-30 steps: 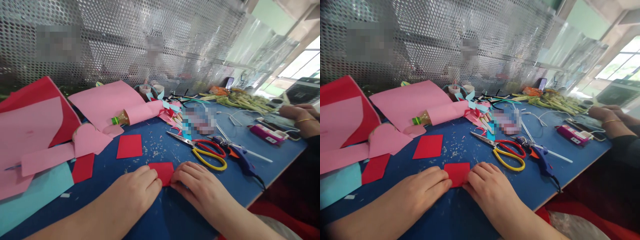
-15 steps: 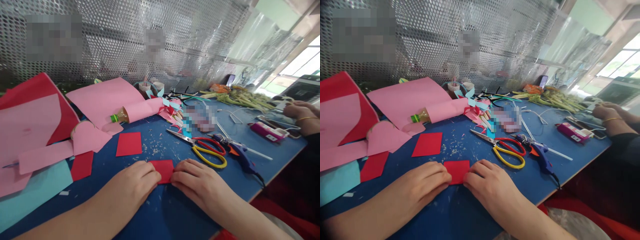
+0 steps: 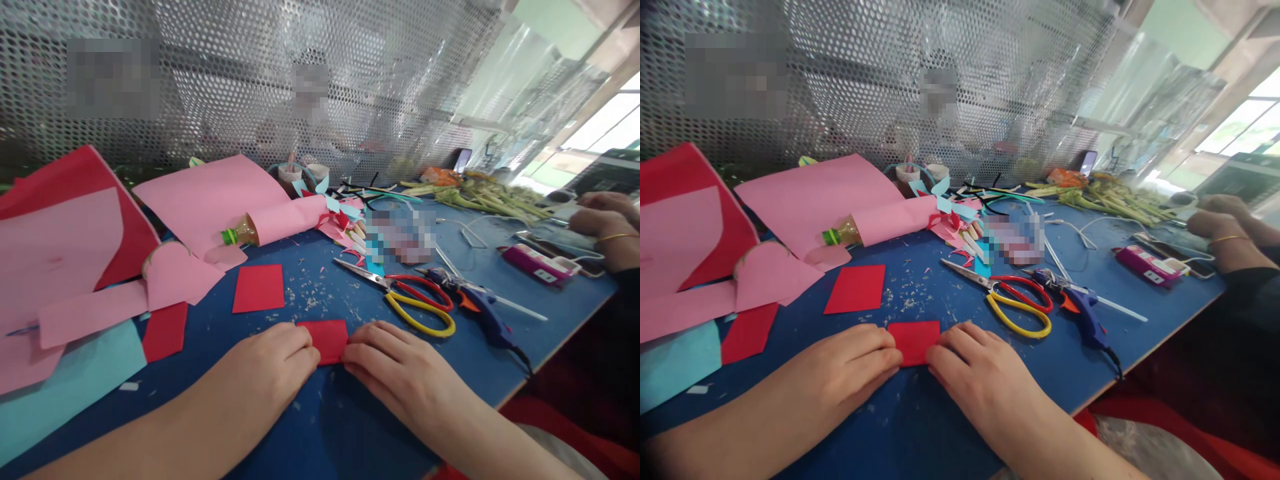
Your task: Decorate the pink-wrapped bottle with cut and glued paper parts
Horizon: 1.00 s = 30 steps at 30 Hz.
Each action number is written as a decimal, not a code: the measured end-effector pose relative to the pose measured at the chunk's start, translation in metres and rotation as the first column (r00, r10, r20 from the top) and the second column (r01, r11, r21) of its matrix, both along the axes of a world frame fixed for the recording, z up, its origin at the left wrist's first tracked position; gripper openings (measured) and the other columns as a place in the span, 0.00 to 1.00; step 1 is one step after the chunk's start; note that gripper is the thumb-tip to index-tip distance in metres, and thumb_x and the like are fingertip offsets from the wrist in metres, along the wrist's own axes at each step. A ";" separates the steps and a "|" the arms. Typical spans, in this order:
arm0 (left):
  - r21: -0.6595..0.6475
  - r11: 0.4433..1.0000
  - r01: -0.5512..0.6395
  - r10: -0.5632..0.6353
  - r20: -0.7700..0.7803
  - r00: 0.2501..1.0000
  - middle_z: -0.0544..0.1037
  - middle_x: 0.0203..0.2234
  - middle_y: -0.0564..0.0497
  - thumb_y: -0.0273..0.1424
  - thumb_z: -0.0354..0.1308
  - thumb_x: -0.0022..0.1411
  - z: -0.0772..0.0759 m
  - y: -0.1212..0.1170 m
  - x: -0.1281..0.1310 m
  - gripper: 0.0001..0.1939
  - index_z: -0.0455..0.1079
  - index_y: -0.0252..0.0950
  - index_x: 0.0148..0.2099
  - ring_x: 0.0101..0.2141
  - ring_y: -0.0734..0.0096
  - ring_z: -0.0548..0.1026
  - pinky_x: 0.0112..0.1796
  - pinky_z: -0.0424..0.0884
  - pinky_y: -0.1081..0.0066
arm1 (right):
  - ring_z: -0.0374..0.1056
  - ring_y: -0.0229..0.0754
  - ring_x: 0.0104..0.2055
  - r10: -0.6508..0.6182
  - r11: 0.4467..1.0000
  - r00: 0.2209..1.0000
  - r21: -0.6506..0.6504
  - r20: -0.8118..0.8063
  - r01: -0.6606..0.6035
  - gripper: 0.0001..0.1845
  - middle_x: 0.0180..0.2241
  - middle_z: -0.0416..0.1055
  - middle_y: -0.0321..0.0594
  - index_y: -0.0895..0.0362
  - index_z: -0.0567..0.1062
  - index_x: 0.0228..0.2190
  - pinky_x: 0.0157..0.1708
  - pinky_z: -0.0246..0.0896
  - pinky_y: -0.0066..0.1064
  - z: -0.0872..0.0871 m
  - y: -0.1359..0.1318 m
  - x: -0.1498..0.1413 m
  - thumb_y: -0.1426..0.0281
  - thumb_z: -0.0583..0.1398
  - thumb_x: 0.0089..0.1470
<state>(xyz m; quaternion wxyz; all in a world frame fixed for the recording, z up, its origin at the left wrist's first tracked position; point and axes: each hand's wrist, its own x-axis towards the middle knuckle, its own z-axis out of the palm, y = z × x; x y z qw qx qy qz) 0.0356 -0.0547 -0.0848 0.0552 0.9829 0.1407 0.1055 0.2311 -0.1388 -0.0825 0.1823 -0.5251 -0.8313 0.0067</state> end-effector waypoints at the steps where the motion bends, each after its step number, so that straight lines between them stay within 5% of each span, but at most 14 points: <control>1: 0.016 1.000 -0.008 0.008 -0.004 1.000 0.76 0.31 0.51 0.14 0.44 0.59 0.000 -0.001 0.000 0.16 0.69 0.35 0.35 0.31 0.66 0.74 0.33 0.73 0.67 | 0.68 0.40 0.32 0.004 1.000 1.000 0.000 -0.010 -0.004 0.19 0.29 0.71 0.42 0.58 0.74 0.30 0.34 0.68 0.32 -0.001 0.000 0.000 0.71 0.46 0.65; 11: 0.140 0.990 -0.016 0.009 0.053 0.999 0.78 0.31 0.51 0.12 0.36 0.61 0.011 -0.003 -0.005 0.22 0.69 0.35 0.37 0.30 0.69 0.75 0.32 0.72 0.72 | 0.69 0.40 0.33 -0.051 0.998 0.998 -0.024 -0.025 0.051 0.11 0.29 0.72 0.39 0.56 0.75 0.32 0.36 0.69 0.31 0.002 0.001 -0.002 0.73 0.53 0.61; 21: 0.306 0.952 -0.003 -0.030 0.105 0.994 0.79 0.30 0.48 0.15 0.40 0.62 0.002 -0.003 -0.005 0.18 0.70 0.32 0.39 0.33 0.65 0.76 0.28 0.73 0.72 | 0.68 0.42 0.32 -0.050 0.999 0.995 0.007 0.083 0.050 0.10 0.28 0.71 0.39 0.57 0.73 0.32 0.34 0.68 0.33 -0.006 0.006 0.000 0.74 0.53 0.61; 30: 0.247 0.969 -0.004 -0.035 0.153 0.988 0.79 0.30 0.47 0.11 0.37 0.58 0.002 -0.001 -0.002 0.22 0.71 0.30 0.37 0.30 0.65 0.76 0.33 0.75 0.68 | 0.69 0.40 0.32 -0.042 0.999 0.998 -0.010 0.052 0.043 0.10 0.29 0.71 0.39 0.56 0.73 0.30 0.35 0.68 0.30 0.001 0.004 0.000 0.73 0.54 0.60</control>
